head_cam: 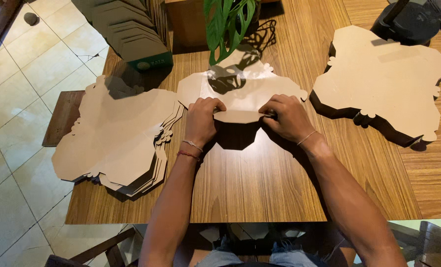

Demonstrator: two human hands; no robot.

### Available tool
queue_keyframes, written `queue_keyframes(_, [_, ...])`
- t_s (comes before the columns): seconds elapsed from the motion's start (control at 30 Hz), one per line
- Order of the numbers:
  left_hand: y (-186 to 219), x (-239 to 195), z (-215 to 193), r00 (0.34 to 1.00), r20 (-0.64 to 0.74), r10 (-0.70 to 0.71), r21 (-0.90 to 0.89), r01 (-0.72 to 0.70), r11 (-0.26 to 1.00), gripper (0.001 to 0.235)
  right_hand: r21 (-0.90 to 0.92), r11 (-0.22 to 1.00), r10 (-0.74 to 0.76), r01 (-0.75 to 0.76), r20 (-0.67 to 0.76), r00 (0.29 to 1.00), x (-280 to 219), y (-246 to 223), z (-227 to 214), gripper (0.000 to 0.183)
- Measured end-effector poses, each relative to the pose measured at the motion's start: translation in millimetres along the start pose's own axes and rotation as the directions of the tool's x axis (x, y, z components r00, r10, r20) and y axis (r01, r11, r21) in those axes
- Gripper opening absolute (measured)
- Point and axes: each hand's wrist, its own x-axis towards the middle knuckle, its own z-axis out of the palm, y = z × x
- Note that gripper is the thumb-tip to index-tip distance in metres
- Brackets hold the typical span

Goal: The person folds flat cardboard pieces into small boxes by hand, repeatedly picking up a piece, folding the sides, and placing the finished box on the table. The process is repeated multiple times with identical cardboard blanks.

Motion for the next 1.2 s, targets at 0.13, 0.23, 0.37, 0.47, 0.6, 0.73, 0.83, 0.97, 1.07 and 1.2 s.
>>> queue_keyframes(0.13, [4,0,-6,1.0,-0.011,-0.01,-0.032,0.009,0.999,0.046,0.031,0.999,0.013,-0.014,0.035,0.999,1,-4,1,0.016])
queue_keyframes(0.23, [-6,4,7,1.0,-0.02,-0.001,-0.058,0.0,0.998,0.05,0.05,0.999,-0.007,0.005,0.027,1.0,0,1,2,0.019])
queue_keyframes(0.37, [-11,8,10,0.959,-0.283,0.005,0.05,0.009,0.999,0.053,0.073,0.997,0.016,-0.016,0.0,1.0,0,10,1,0.02])
queue_keyframes(0.47, [-1,9,-9,0.857,-0.502,-0.112,-0.057,0.097,0.994,0.059,0.121,0.993,-0.001,0.007,-0.043,0.999,2,17,-1,0.026])
queue_keyframes(0.6, [2,5,-35,0.758,-0.535,-0.373,-0.52,0.053,0.853,0.062,0.232,0.969,-0.055,0.079,-0.109,0.993,1,14,-12,0.047])
queue_keyframes(0.73, [-15,10,-38,0.754,-0.423,-0.503,-0.723,0.054,0.689,0.05,0.216,0.969,-0.092,0.121,-0.143,0.986,2,21,-1,0.039])
queue_keyframes(0.83, [-20,9,-43,0.759,-0.273,-0.591,-0.755,0.212,0.621,0.051,0.201,0.973,-0.065,0.111,-0.225,0.972,3,19,2,0.029])
queue_keyframes(0.97, [-33,2,-33,0.829,-0.112,-0.548,-0.682,0.337,0.648,0.017,0.19,0.975,-0.033,0.112,-0.374,0.927,3,25,8,0.027])
queue_keyframes(1.07, [-19,-16,-45,0.84,-0.045,-0.541,-0.664,0.38,0.645,0.024,0.103,0.993,-0.013,0.063,-0.424,0.906,4,26,0,0.03])
queue_keyframes(1.2, [55,-65,-98,0.766,-0.063,-0.639,-0.803,0.341,0.488,0.037,0.113,0.994,0.058,-0.01,-0.436,0.898,6,27,4,0.029])
